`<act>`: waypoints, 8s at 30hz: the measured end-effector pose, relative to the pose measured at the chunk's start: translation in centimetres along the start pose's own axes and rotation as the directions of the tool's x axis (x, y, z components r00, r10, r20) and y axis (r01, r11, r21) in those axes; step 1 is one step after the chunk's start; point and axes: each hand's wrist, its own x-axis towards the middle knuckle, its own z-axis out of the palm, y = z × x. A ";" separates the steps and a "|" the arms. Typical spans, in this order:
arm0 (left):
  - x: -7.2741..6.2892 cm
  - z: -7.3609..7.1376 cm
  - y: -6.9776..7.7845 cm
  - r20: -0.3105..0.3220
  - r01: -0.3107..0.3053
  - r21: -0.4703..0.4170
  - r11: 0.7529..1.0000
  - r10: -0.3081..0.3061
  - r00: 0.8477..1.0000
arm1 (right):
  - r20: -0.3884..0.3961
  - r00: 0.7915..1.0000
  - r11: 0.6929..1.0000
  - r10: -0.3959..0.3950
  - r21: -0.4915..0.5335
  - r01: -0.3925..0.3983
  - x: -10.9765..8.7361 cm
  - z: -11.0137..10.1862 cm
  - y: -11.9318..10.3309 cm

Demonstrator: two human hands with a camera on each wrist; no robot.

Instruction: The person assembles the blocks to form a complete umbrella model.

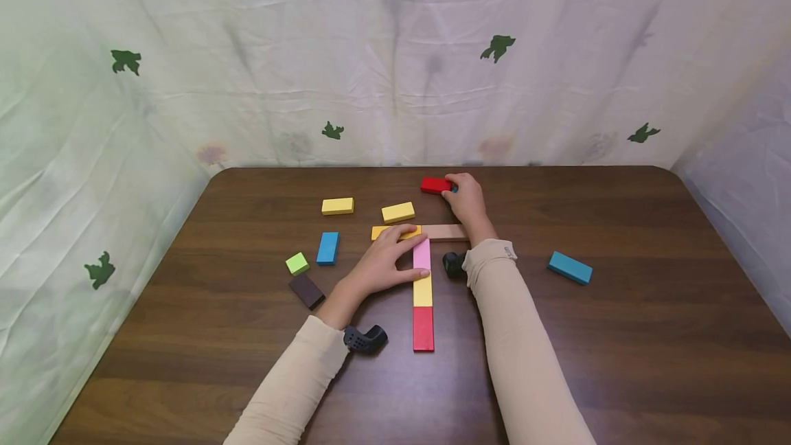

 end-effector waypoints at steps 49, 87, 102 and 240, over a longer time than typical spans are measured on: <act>0.0 0.0 0.0 -0.007 -0.006 0.006 1.000 0.007 1.000 | 0.000 1.000 0.998 -0.003 -0.069 0.003 0.3 0.0 0.0; -0.1 -0.1 0.1 -0.004 0.003 0.022 1.000 -0.003 1.000 | -0.056 0.997 0.977 -0.055 0.202 0.066 -3.8 -3.6 0.5; 0.0 -0.1 0.2 0.015 0.018 0.017 1.000 -0.018 1.000 | 0.115 0.991 0.996 -0.068 0.067 0.061 -6.4 -4.4 2.3; -2.7 -6.9 -7.2 0.065 0.280 -0.095 0.955 -0.274 0.959 | 0.225 0.974 0.999 -0.038 0.047 0.028 -6.7 -4.2 3.7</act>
